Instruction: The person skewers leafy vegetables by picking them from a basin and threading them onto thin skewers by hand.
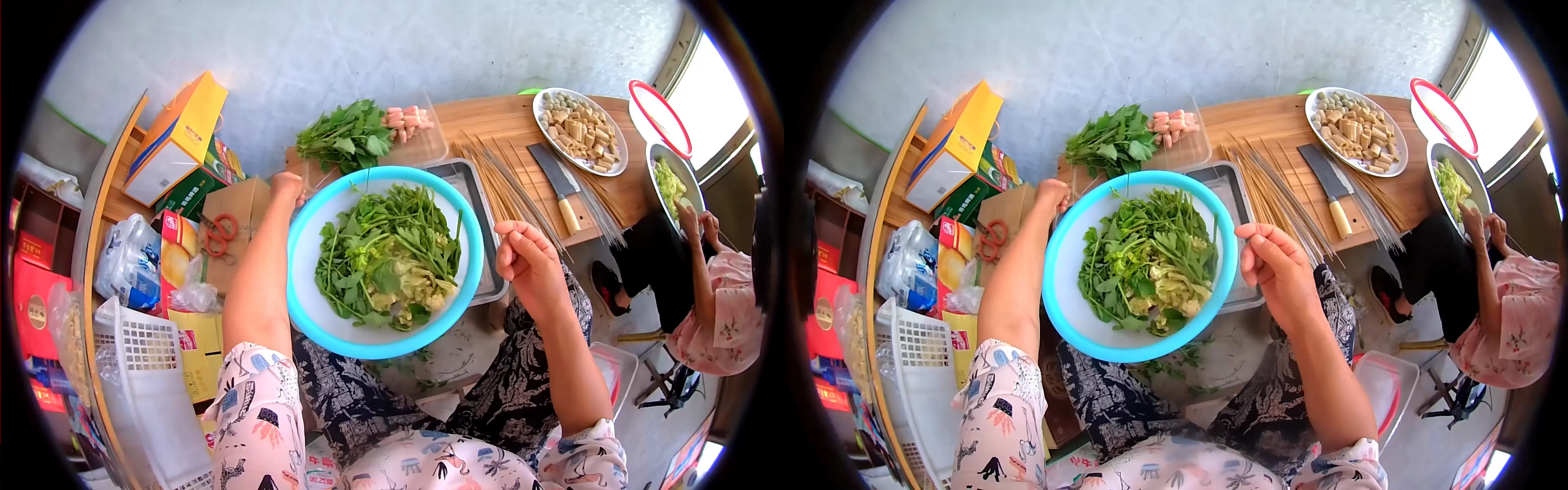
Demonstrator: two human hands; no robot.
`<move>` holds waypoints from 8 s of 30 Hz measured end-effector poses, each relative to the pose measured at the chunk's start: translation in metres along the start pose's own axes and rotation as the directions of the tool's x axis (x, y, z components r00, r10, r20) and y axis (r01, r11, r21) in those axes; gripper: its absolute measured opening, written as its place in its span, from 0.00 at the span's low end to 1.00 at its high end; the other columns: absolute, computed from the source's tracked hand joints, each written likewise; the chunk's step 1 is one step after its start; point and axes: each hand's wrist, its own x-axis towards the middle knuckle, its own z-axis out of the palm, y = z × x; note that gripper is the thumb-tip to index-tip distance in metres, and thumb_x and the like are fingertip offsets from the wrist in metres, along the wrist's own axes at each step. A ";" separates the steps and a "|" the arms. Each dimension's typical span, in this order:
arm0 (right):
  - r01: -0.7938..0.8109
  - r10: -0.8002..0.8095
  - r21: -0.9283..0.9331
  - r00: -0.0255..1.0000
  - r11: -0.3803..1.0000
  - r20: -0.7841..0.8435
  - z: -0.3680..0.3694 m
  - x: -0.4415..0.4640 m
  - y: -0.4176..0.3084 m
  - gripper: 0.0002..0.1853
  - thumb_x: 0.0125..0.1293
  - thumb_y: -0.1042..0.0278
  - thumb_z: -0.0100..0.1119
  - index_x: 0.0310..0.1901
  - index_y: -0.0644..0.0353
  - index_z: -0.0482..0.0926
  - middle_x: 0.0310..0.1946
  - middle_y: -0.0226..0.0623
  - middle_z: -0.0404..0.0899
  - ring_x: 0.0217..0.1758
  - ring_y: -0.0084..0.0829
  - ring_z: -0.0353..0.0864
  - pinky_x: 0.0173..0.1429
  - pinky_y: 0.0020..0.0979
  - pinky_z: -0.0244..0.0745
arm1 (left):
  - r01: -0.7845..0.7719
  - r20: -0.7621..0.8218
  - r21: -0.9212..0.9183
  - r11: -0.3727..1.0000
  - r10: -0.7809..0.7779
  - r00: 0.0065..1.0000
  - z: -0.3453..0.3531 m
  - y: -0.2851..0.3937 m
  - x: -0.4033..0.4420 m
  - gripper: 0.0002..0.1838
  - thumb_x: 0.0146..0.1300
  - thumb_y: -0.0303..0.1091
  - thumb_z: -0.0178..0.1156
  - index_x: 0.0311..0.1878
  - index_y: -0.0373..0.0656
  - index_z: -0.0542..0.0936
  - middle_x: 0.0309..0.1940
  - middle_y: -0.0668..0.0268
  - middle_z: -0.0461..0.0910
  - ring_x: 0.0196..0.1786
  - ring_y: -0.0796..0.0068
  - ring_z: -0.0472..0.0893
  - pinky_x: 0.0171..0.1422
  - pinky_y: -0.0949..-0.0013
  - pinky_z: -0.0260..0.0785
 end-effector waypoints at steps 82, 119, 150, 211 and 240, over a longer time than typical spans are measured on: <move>-0.441 -0.399 -0.896 0.813 0.052 -0.424 -0.231 0.024 0.059 0.12 0.56 0.57 0.57 0.34 0.54 0.85 0.35 0.45 0.83 0.42 0.47 0.82 0.47 0.42 0.76 | -0.697 -0.300 0.082 0.712 0.685 0.665 0.005 -0.101 -0.326 0.12 0.71 0.29 0.47 0.49 0.34 0.78 0.45 0.61 0.78 0.46 0.71 0.78 0.55 0.68 0.70; -0.309 0.199 -0.672 0.951 0.673 -0.238 -0.204 0.011 -0.001 0.13 0.59 0.58 0.60 0.25 0.57 0.74 0.16 0.30 0.72 0.17 0.27 0.71 0.26 0.30 0.66 | -0.759 -0.312 0.040 0.650 0.729 0.609 -0.002 -0.103 -0.321 0.10 0.69 0.27 0.50 0.46 0.34 0.78 0.42 0.63 0.79 0.45 0.72 0.80 0.52 0.70 0.71; -0.044 0.164 -0.304 0.909 0.952 0.382 0.050 -0.051 0.044 0.13 0.74 0.63 0.44 0.44 0.61 0.77 0.26 0.30 0.79 0.20 0.16 0.67 0.26 0.17 0.62 | -0.140 0.683 -0.380 0.914 0.379 0.625 0.020 -0.062 -0.454 0.12 0.70 0.34 0.50 0.46 0.36 0.80 0.24 0.68 0.79 0.17 0.89 0.68 0.22 0.84 0.58; -0.030 0.080 -0.232 0.975 0.972 0.208 0.005 -0.029 0.022 0.10 0.70 0.68 0.45 0.42 0.61 0.77 0.20 0.30 0.77 0.16 0.16 0.64 0.24 0.19 0.60 | -0.532 0.458 0.384 0.754 0.345 0.819 0.031 -0.037 -0.144 0.14 0.47 0.37 0.68 0.31 0.36 0.80 0.19 0.68 0.73 0.24 0.78 0.68 0.31 0.66 0.62; 0.041 0.006 -0.244 0.982 0.969 0.190 0.002 -0.031 0.025 0.12 0.72 0.64 0.47 0.44 0.61 0.78 0.16 0.25 0.69 0.17 0.14 0.61 0.21 0.18 0.55 | -0.698 0.352 0.120 0.706 0.627 0.695 0.030 -0.025 -0.275 0.08 0.57 0.34 0.65 0.38 0.41 0.85 0.31 0.69 0.79 0.32 0.79 0.77 0.38 0.73 0.69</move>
